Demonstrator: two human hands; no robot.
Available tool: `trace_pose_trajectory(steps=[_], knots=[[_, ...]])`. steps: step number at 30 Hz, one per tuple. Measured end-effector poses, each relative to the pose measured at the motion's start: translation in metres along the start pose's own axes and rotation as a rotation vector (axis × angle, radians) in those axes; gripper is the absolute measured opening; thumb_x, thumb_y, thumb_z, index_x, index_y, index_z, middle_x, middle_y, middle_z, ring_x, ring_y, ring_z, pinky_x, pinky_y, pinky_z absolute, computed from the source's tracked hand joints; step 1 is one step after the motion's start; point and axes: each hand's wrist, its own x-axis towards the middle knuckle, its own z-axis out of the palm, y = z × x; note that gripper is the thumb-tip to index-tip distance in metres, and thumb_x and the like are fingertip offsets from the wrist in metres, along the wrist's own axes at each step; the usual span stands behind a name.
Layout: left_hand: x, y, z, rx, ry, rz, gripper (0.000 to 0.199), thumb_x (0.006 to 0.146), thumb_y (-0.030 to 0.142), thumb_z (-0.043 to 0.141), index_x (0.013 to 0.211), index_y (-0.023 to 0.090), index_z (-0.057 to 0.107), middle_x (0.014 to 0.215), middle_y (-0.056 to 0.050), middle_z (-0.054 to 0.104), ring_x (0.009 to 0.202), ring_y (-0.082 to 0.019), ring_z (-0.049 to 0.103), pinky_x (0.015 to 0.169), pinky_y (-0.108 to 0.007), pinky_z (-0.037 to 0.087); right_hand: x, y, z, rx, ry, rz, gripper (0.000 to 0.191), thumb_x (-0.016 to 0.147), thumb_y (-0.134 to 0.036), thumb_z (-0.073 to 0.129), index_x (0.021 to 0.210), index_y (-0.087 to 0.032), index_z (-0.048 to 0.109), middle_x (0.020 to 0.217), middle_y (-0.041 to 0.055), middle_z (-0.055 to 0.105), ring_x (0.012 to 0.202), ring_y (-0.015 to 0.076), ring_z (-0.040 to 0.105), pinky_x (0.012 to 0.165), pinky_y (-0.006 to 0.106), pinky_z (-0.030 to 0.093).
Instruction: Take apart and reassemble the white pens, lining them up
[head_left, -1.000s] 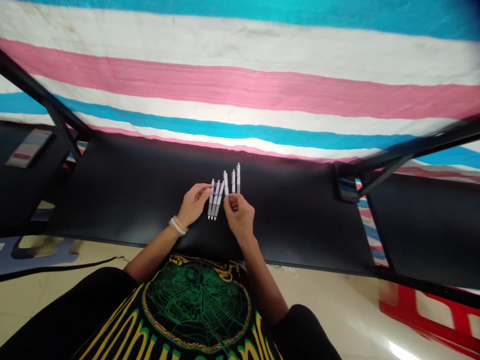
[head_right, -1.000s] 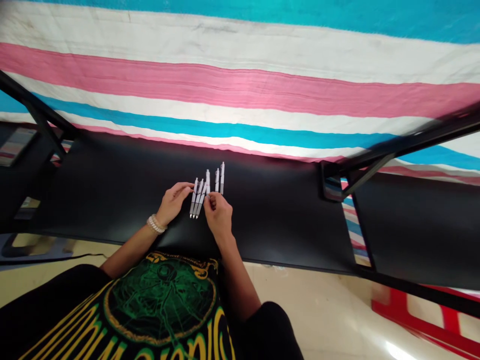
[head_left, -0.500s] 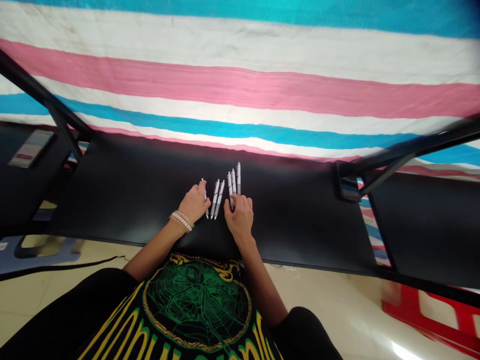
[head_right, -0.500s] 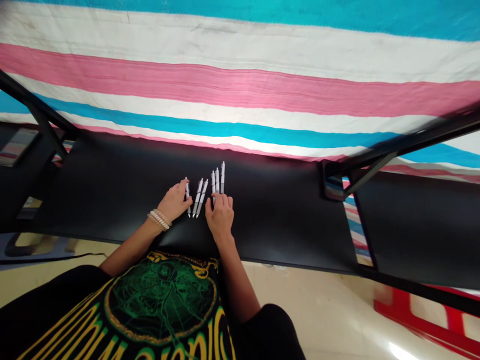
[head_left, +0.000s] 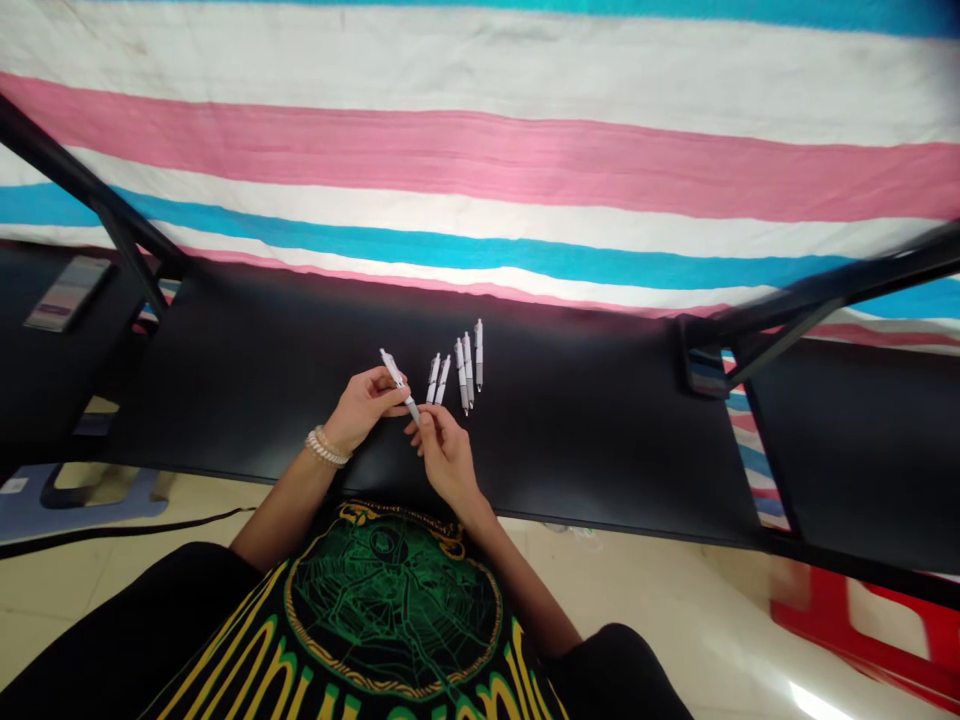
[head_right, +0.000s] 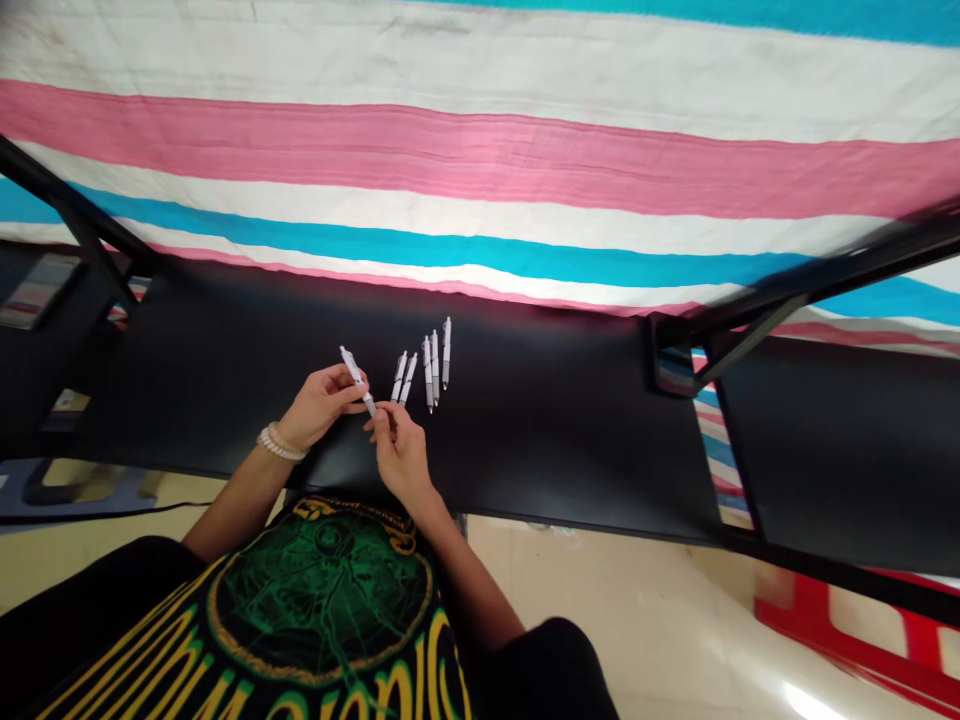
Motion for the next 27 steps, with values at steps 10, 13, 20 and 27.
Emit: trace_pose_trajectory(steps=[10, 13, 20, 27], knots=[[-0.003, -0.006, 0.009, -0.124, 0.086, 0.098, 0.037, 0.074, 0.038, 0.082, 0.099, 0.014, 0.068, 0.09, -0.009, 0.074, 0.086, -0.022, 0.074, 0.078, -0.037, 0.062, 0.0, -0.003, -0.004, 0.14, 0.008, 0.081, 0.036, 0.095, -0.049, 0.053, 0.093, -0.018, 0.071, 0.055, -0.0041, 0.051, 0.039, 0.0076, 0.04, 0.037, 0.021, 0.034], [-0.002, -0.012, 0.015, -0.177, 0.172, 0.102, 0.037, 0.07, 0.038, 0.085, 0.092, 0.013, 0.069, 0.087, -0.009, 0.074, 0.082, -0.022, 0.074, 0.078, -0.035, 0.061, -0.001, -0.002, -0.005, -0.091, 0.174, -0.101, 0.028, 0.094, -0.042, 0.057, 0.098, -0.021, 0.075, 0.07, 0.0025, 0.064, 0.059, 0.0142, 0.059, 0.057, 0.028, 0.053], [-0.002, -0.017, 0.016, -0.239, 0.215, 0.091, 0.039, 0.069, 0.038, 0.086, 0.092, 0.013, 0.068, 0.087, -0.009, 0.074, 0.084, -0.022, 0.075, 0.078, -0.035, 0.061, 0.002, 0.002, -0.011, -0.041, 0.16, -0.07, 0.026, 0.092, -0.037, 0.062, 0.11, -0.022, 0.072, 0.088, 0.0056, 0.071, 0.074, 0.0168, 0.067, 0.064, 0.03, 0.058], [0.0, -0.022, 0.014, -0.27, 0.246, 0.097, 0.038, 0.07, 0.037, 0.086, 0.092, 0.013, 0.066, 0.088, -0.008, 0.074, 0.082, -0.02, 0.074, 0.08, -0.036, 0.061, 0.004, 0.005, -0.01, 0.02, 0.151, -0.072, 0.024, 0.091, -0.036, 0.063, 0.107, -0.022, 0.073, 0.095, 0.0066, 0.07, 0.079, 0.0176, 0.068, 0.069, 0.033, 0.059]])
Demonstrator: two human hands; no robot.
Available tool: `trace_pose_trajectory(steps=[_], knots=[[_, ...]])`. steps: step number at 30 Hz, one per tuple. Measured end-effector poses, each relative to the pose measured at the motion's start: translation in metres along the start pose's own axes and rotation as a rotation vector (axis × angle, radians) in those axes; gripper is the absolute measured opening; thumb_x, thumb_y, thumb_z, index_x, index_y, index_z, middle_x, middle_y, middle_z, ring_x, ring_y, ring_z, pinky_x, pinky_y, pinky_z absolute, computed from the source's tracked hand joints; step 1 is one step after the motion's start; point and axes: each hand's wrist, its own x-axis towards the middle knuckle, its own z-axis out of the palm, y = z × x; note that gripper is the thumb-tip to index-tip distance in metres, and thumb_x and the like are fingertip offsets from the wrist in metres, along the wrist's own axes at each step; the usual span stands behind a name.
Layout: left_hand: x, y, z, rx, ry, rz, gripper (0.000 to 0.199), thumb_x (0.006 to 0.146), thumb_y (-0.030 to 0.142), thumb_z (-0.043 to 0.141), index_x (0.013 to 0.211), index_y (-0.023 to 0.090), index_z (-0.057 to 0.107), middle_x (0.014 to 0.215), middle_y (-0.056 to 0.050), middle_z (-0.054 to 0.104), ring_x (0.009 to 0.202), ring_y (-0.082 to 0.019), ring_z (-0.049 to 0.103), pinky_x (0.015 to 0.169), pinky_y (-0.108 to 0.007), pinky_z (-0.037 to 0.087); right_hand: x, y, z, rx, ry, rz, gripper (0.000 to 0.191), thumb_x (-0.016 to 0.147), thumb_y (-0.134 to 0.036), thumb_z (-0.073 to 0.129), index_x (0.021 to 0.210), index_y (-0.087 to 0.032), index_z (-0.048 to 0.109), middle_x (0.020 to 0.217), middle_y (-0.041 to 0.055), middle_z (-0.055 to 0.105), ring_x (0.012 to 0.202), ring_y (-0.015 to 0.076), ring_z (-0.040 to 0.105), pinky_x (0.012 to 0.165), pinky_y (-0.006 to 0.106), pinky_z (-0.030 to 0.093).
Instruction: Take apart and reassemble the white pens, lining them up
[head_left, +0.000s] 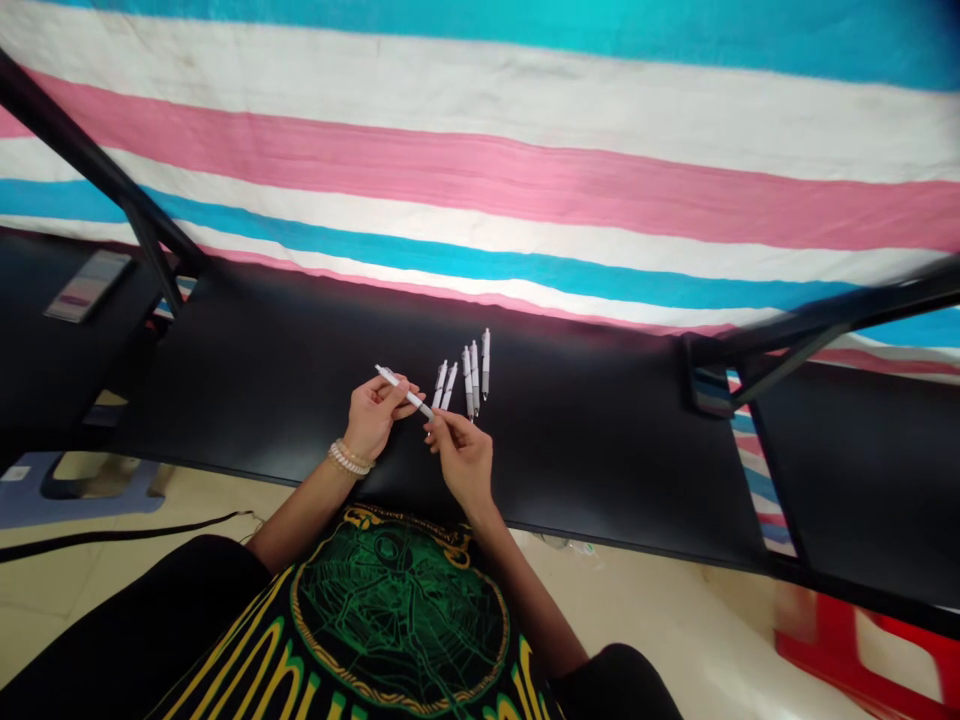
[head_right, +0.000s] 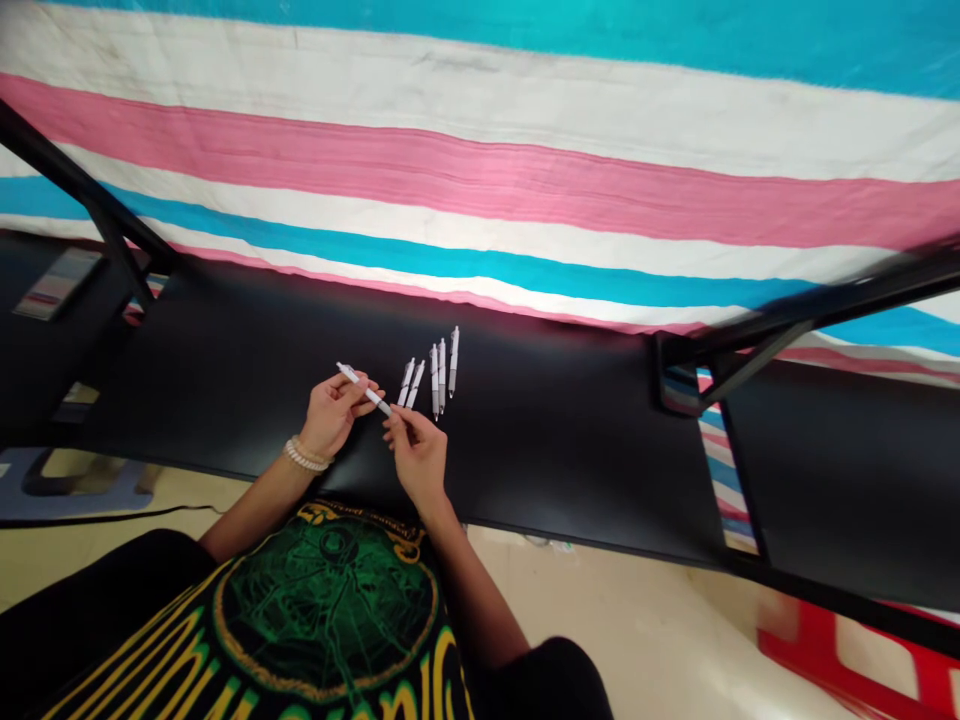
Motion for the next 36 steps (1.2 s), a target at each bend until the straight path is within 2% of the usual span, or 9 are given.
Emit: trace_pose_trajectory(steps=[3, 8, 12, 16, 18, 21, 26, 31, 36], knots=[[0.0007, -0.0021, -0.0012, -0.005, 0.002, 0.004, 0.038, 0.07, 0.037, 0.085, 0.093, 0.013, 0.066, 0.088, -0.008, 0.074, 0.081, -0.02, 0.074, 0.081, -0.037, 0.061, -0.0001, 0.002, 0.0011, -0.044, 0.024, -0.067, 0.018, 0.086, -0.034, 0.069, 0.1, -0.023, 0.074, 0.11, 0.0085, 0.068, 0.097, 0.0206, 0.067, 0.083, 0.036, 0.058], [0.0006, -0.0029, -0.001, -0.014, 0.007, -0.005, 0.038, 0.07, 0.037, 0.085, 0.093, 0.014, 0.065, 0.088, -0.008, 0.074, 0.085, -0.02, 0.074, 0.082, -0.036, 0.06, 0.0018, 0.0035, 0.0018, -0.043, 0.026, -0.052, 0.014, 0.088, -0.033, 0.066, 0.093, -0.022, 0.073, 0.097, 0.0067, 0.069, 0.091, 0.0199, 0.068, 0.08, 0.035, 0.057], [0.0006, -0.0022, 0.0002, -0.035, 0.002, -0.014, 0.038, 0.071, 0.036, 0.085, 0.094, 0.014, 0.065, 0.089, -0.008, 0.074, 0.086, -0.02, 0.074, 0.082, -0.035, 0.06, 0.0032, 0.0035, 0.0018, 0.015, 0.03, 0.009, 0.025, 0.089, -0.034, 0.065, 0.11, -0.021, 0.069, 0.101, 0.0075, 0.07, 0.086, 0.0188, 0.068, 0.075, 0.034, 0.057], [0.0005, -0.0012, 0.0016, -0.04, -0.001, -0.018, 0.037, 0.071, 0.037, 0.084, 0.094, 0.014, 0.065, 0.089, -0.008, 0.074, 0.086, -0.021, 0.074, 0.082, -0.037, 0.06, 0.0036, 0.0034, 0.0009, -0.055, 0.018, -0.065, 0.011, 0.088, -0.03, 0.066, 0.085, -0.021, 0.072, 0.099, 0.0069, 0.069, 0.09, 0.02, 0.068, 0.082, 0.036, 0.056], [0.0002, -0.0008, 0.0021, -0.044, 0.004, -0.015, 0.037, 0.071, 0.036, 0.085, 0.094, 0.014, 0.065, 0.089, -0.008, 0.074, 0.086, -0.021, 0.074, 0.083, -0.037, 0.06, 0.0036, 0.0031, 0.0018, -0.07, 0.042, -0.087, 0.011, 0.085, -0.029, 0.07, 0.093, -0.022, 0.071, 0.109, 0.0081, 0.068, 0.102, 0.0218, 0.066, 0.09, 0.038, 0.055], [-0.0002, -0.0009, 0.0021, -0.039, 0.003, -0.014, 0.036, 0.072, 0.035, 0.084, 0.094, 0.013, 0.066, 0.089, -0.008, 0.074, 0.086, -0.021, 0.074, 0.082, -0.035, 0.06, 0.0038, 0.0023, 0.0053, -0.011, 0.03, 0.019, 0.03, 0.091, -0.033, 0.063, 0.117, -0.02, 0.065, 0.105, 0.0084, 0.07, 0.09, 0.0191, 0.069, 0.077, 0.033, 0.058], [0.0001, -0.0025, 0.0008, -0.045, 0.0, 0.003, 0.034, 0.074, 0.034, 0.083, 0.095, 0.013, 0.066, 0.089, -0.007, 0.074, 0.083, -0.019, 0.074, 0.08, -0.034, 0.061, 0.0051, 0.0007, 0.0078, -0.093, 0.073, -0.066, 0.012, 0.088, -0.029, 0.064, 0.094, -0.02, 0.072, 0.098, 0.0066, 0.071, 0.086, 0.0188, 0.068, 0.078, 0.033, 0.057], [-0.0005, -0.0052, 0.0022, -0.032, 0.011, -0.008, 0.036, 0.072, 0.035, 0.084, 0.095, 0.013, 0.067, 0.09, -0.008, 0.075, 0.082, -0.019, 0.074, 0.078, -0.033, 0.06, 0.007, 0.0004, 0.0082, -0.12, -0.021, -0.078, 0.037, 0.09, -0.026, 0.063, 0.126, -0.022, 0.06, 0.104, 0.0058, 0.071, 0.093, 0.0184, 0.069, 0.084, 0.033, 0.056], [0.002, -0.0044, -0.0014, -0.094, 0.067, 0.013, 0.032, 0.073, 0.032, 0.084, 0.093, 0.013, 0.068, 0.09, -0.008, 0.075, 0.085, -0.019, 0.074, 0.083, -0.034, 0.06, 0.0053, -0.0022, 0.0001, -0.314, -0.045, -0.196, 0.025, 0.097, -0.023, 0.051, 0.113, -0.022, 0.07, 0.094, 0.0052, 0.069, 0.082, 0.0174, 0.065, 0.078, 0.031, 0.052]])
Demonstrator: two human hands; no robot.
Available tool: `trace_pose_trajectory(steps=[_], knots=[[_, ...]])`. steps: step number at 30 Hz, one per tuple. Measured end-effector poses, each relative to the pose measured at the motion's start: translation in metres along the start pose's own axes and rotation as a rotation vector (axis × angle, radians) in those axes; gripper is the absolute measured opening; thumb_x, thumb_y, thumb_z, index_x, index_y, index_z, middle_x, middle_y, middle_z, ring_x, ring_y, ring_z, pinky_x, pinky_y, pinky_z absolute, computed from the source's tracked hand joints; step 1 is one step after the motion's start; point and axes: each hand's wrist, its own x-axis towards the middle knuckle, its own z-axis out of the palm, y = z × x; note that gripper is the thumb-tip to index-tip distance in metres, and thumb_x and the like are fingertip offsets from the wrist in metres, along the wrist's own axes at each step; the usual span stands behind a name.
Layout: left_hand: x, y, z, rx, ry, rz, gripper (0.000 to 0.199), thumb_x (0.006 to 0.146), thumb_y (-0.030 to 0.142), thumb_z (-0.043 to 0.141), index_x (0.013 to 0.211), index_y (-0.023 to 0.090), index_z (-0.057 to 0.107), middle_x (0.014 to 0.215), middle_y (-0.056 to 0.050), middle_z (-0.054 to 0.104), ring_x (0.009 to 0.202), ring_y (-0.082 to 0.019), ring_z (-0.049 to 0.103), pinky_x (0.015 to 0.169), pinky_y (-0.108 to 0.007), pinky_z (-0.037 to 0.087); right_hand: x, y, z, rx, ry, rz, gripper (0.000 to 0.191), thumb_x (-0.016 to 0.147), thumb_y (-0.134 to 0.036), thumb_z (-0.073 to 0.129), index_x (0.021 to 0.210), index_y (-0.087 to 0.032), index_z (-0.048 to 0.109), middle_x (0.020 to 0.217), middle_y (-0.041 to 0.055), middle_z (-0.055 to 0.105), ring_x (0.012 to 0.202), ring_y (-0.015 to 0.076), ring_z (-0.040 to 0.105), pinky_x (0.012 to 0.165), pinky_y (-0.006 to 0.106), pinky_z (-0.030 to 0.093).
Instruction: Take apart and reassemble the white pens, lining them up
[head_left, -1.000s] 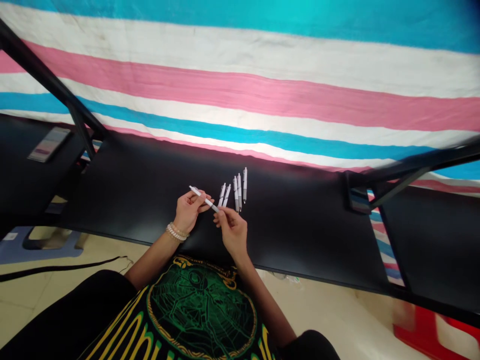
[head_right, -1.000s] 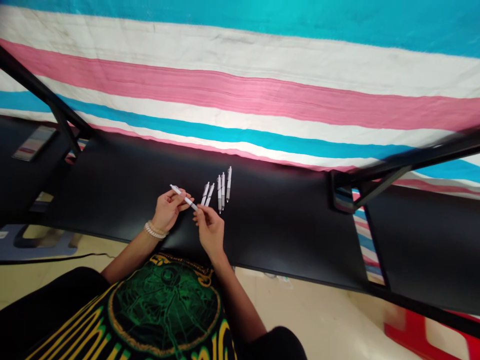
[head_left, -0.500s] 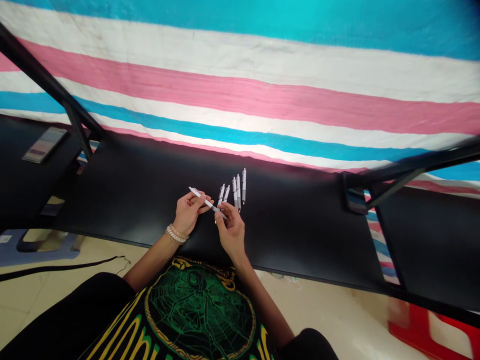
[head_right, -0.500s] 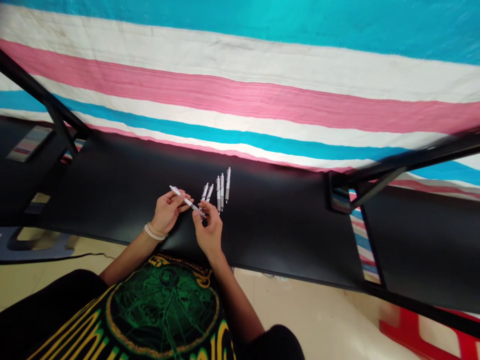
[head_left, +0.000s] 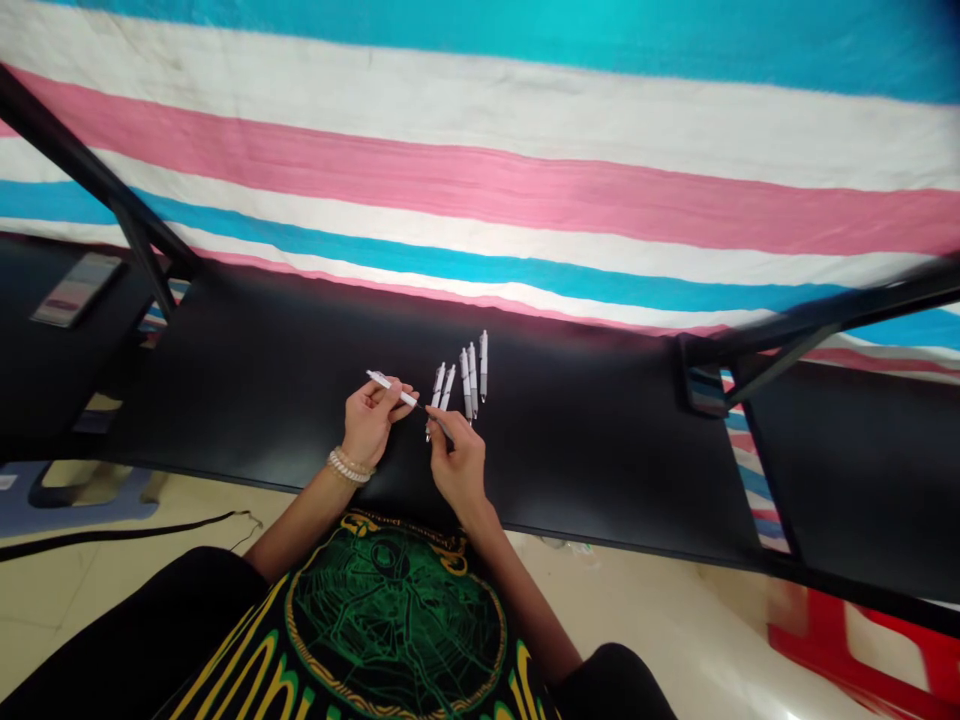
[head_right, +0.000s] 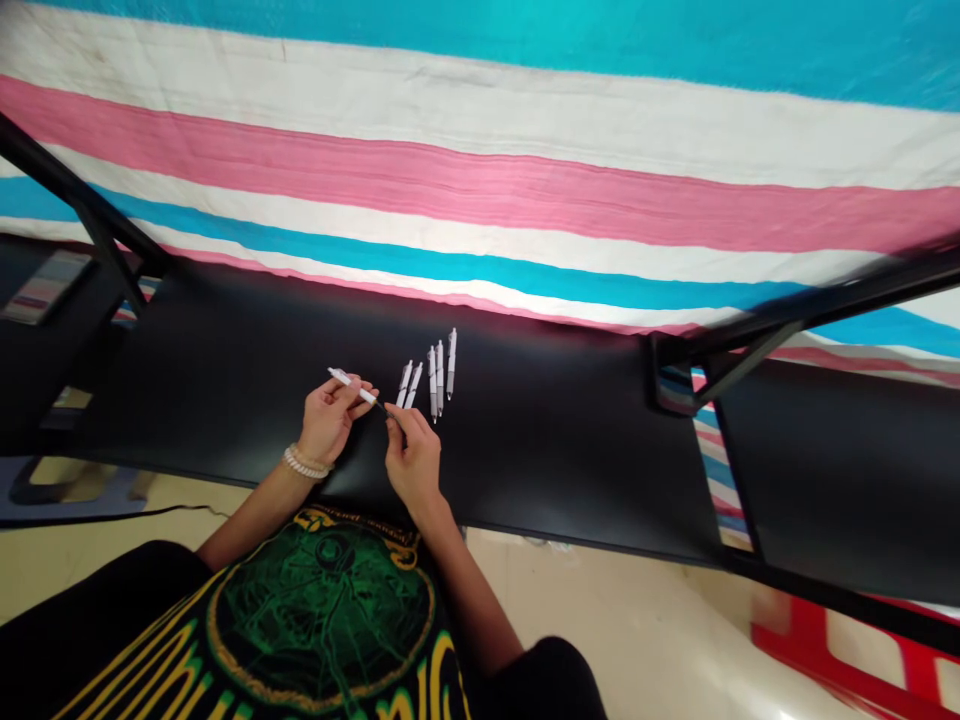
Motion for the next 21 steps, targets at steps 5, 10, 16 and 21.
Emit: trace_pose_trajectory(steps=[5, 10, 16, 21], knots=[[0.007, 0.006, -0.01, -0.135, 0.086, -0.053, 0.021, 0.076, 0.022, 0.082, 0.088, 0.011, 0.068, 0.09, -0.008, 0.075, 0.09, -0.018, 0.074, 0.086, -0.03, 0.059, -0.007, 0.0, -0.019, -0.022, 0.037, -0.021, 0.022, 0.097, -0.022, 0.052, 0.109, -0.022, 0.071, 0.092, 0.0046, 0.069, 0.081, 0.0177, 0.064, 0.075, 0.031, 0.052], [0.0, 0.001, -0.008, -0.14, 0.038, -0.09, 0.021, 0.076, 0.022, 0.082, 0.089, 0.011, 0.068, 0.09, -0.008, 0.075, 0.09, -0.018, 0.074, 0.084, -0.029, 0.06, -0.009, -0.003, -0.018, -0.066, 0.004, -0.065, 0.025, 0.098, -0.021, 0.049, 0.112, -0.022, 0.07, 0.092, 0.0053, 0.068, 0.08, 0.0174, 0.064, 0.074, 0.031, 0.052], [-0.014, -0.014, 0.002, -0.061, -0.065, -0.038, 0.03, 0.074, 0.03, 0.084, 0.093, 0.013, 0.068, 0.091, -0.007, 0.074, 0.085, -0.017, 0.073, 0.084, -0.031, 0.059, -0.008, -0.003, 0.002, -0.105, 0.004, -0.142, 0.028, 0.098, -0.017, 0.046, 0.121, -0.022, 0.06, 0.105, 0.009, 0.064, 0.095, 0.0204, 0.064, 0.086, 0.036, 0.053], [-0.018, -0.017, 0.001, -0.027, -0.049, -0.034, 0.032, 0.073, 0.034, 0.084, 0.092, 0.014, 0.068, 0.09, -0.007, 0.074, 0.088, -0.018, 0.073, 0.086, -0.033, 0.059, -0.011, 0.001, 0.003, -0.089, 0.054, -0.181, 0.039, 0.094, -0.013, 0.047, 0.133, -0.02, 0.046, 0.119, 0.014, 0.052, 0.101, 0.0219, 0.06, 0.09, 0.042, 0.054]])
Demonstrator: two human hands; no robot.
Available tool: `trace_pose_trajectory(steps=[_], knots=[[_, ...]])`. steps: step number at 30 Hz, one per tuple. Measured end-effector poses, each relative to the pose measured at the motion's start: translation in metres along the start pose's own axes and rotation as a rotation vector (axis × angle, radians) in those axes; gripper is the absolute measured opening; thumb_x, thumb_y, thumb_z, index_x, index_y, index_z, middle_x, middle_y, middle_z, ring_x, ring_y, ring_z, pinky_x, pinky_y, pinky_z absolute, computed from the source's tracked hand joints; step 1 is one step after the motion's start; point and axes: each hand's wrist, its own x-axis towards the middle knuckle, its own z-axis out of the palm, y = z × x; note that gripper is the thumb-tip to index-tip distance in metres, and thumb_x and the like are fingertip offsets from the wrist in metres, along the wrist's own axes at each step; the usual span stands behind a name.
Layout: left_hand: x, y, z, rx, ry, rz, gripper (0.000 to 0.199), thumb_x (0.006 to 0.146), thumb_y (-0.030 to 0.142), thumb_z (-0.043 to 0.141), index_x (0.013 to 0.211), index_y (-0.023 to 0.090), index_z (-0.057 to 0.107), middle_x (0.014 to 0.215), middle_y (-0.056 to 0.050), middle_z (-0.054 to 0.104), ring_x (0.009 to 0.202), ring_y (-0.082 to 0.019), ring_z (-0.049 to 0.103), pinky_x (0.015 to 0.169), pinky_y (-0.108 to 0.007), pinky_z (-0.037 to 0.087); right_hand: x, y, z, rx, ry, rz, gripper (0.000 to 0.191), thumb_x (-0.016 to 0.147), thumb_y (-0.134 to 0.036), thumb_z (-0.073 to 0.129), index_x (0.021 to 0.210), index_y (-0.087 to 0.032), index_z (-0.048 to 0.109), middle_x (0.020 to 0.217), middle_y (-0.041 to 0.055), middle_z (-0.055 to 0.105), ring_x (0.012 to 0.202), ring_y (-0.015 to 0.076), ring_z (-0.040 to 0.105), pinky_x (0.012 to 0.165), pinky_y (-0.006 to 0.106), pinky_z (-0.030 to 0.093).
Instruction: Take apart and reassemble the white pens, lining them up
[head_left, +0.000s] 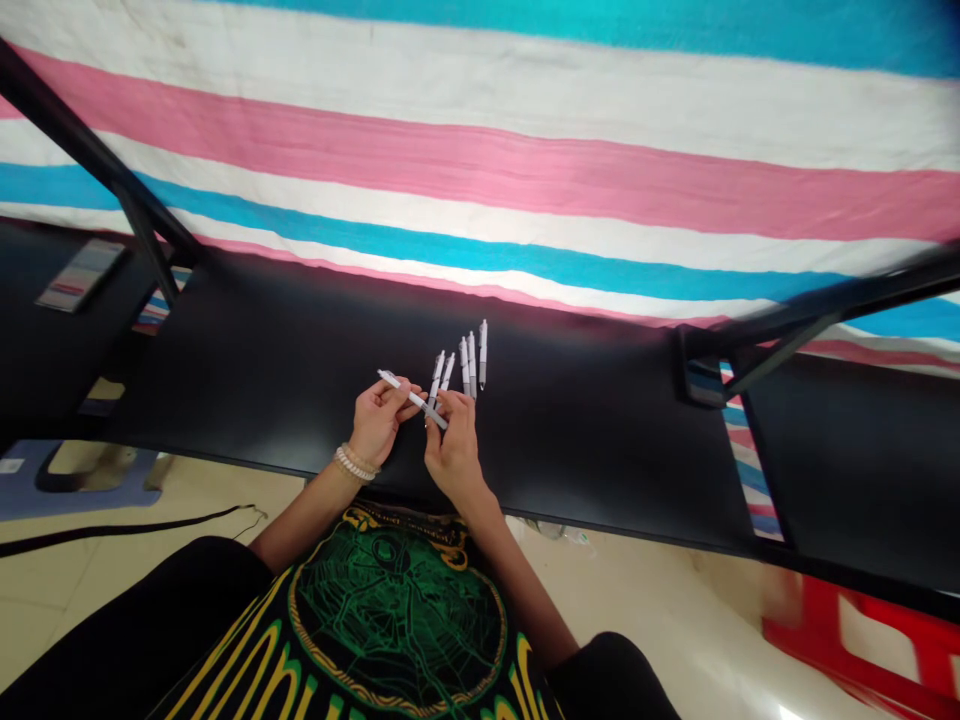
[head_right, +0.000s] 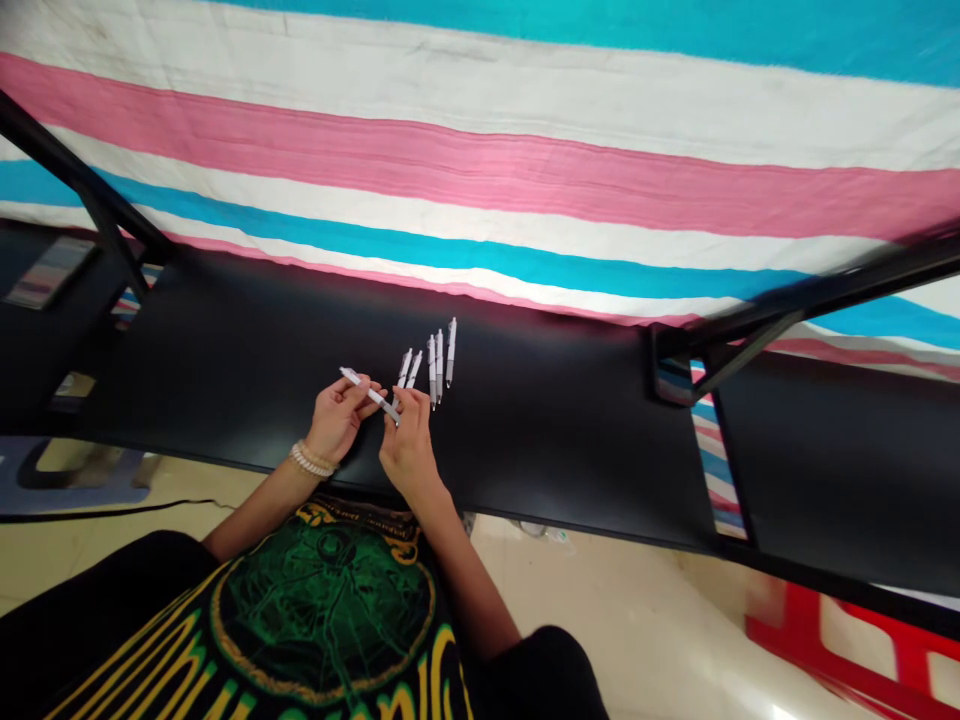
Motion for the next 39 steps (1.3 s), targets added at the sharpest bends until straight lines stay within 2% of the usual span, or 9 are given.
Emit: trace_pose_trajectory(steps=[3, 6, 10, 16, 23, 28, 32, 36, 39], knots=[[-0.002, 0.0, -0.001, 0.01, -0.007, -0.014, 0.031, 0.073, 0.034, 0.084, 0.092, 0.014, 0.068, 0.089, -0.007, 0.074, 0.088, -0.018, 0.073, 0.088, -0.034, 0.058, -0.003, 0.003, 0.0, 0.042, -0.03, -0.004, 0.039, 0.095, -0.012, 0.046, 0.133, -0.022, 0.044, 0.106, 0.0092, 0.057, 0.094, 0.0199, 0.062, 0.089, 0.04, 0.054], [-0.003, 0.0, -0.002, 0.015, -0.009, -0.011, 0.032, 0.073, 0.034, 0.084, 0.092, 0.014, 0.068, 0.09, -0.007, 0.074, 0.09, -0.019, 0.073, 0.09, -0.036, 0.058, -0.005, 0.004, 0.003, 0.075, 0.004, 0.12, 0.033, 0.097, -0.019, 0.048, 0.13, -0.022, 0.044, 0.094, 0.0047, 0.062, 0.086, 0.0189, 0.064, 0.084, 0.038, 0.056], [-0.002, 0.001, -0.005, 0.019, 0.022, 0.027, 0.033, 0.073, 0.034, 0.084, 0.093, 0.014, 0.067, 0.091, -0.007, 0.074, 0.09, -0.02, 0.073, 0.087, -0.035, 0.058, -0.007, 0.003, 0.006, 0.139, 0.019, 0.212, 0.04, 0.094, -0.026, 0.058, 0.13, -0.02, 0.043, 0.101, 0.0071, 0.064, 0.091, 0.02, 0.066, 0.081, 0.036, 0.056], [0.0, 0.002, -0.005, 0.028, 0.019, 0.02, 0.035, 0.072, 0.036, 0.085, 0.093, 0.014, 0.067, 0.089, -0.007, 0.074, 0.089, -0.02, 0.073, 0.088, -0.037, 0.058, -0.007, 0.003, -0.001, 0.178, 0.031, 0.242, 0.034, 0.095, -0.028, 0.057, 0.126, -0.021, 0.045, 0.096, 0.0053, 0.068, 0.083, 0.0178, 0.068, 0.078, 0.034, 0.057], [0.0, 0.004, 0.001, 0.042, 0.011, 0.009, 0.035, 0.071, 0.035, 0.085, 0.093, 0.014, 0.068, 0.09, -0.008, 0.074, 0.087, -0.02, 0.074, 0.083, -0.034, 0.059, -0.006, 0.002, -0.006, 0.166, 0.037, 0.296, 0.028, 0.096, -0.032, 0.056, 0.12, -0.02, 0.047, 0.087, 0.0031, 0.068, 0.07, 0.0154, 0.066, 0.065, 0.029, 0.055], [0.001, 0.003, 0.001, 0.046, 0.007, 0.006, 0.036, 0.071, 0.035, 0.085, 0.093, 0.014, 0.067, 0.089, -0.007, 0.074, 0.085, -0.019, 0.074, 0.085, -0.034, 0.058, -0.006, 0.003, -0.005, 0.169, -0.013, 0.301, 0.029, 0.095, -0.031, 0.057, 0.12, -0.02, 0.047, 0.086, 0.0017, 0.068, 0.064, 0.0138, 0.066, 0.062, 0.026, 0.053], [0.004, 0.004, 0.0, 0.09, -0.01, 0.005, 0.037, 0.071, 0.037, 0.085, 0.093, 0.014, 0.066, 0.087, -0.007, 0.074, 0.082, -0.019, 0.074, 0.081, -0.033, 0.059, -0.006, 0.003, -0.006, 0.148, -0.123, 0.314, 0.015, 0.099, -0.029, 0.048, 0.11, -0.02, 0.052, 0.074, -0.0015, 0.064, 0.052, 0.0116, 0.06, 0.054, 0.024, 0.048], [0.006, 0.007, -0.002, 0.154, -0.09, -0.044, 0.039, 0.072, 0.039, 0.083, 0.096, 0.013, 0.067, 0.089, -0.009, 0.074, 0.08, -0.019, 0.073, 0.075, -0.031, 0.06, -0.005, 0.001, -0.011, 0.137, -0.209, 0.311, 0.023, 0.099, -0.028, 0.048, 0.12, -0.019, 0.052, 0.074, -0.0013, 0.067, 0.057, 0.0131, 0.063, 0.057, 0.024, 0.048], [0.007, 0.008, -0.001, 0.203, -0.157, -0.07, 0.039, 0.073, 0.039, 0.082, 0.1, 0.014, 0.067, 0.089, -0.01, 0.075, 0.08, -0.02, 0.073, 0.075, -0.032, 0.061, -0.006, 0.001, -0.017, 0.041, -0.248, 0.272, 0.022, 0.099, -0.028, 0.048, 0.117, -0.02, 0.058, 0.074, 0.0001, 0.068, 0.059, 0.0147, 0.064, 0.058, 0.025, 0.047]])
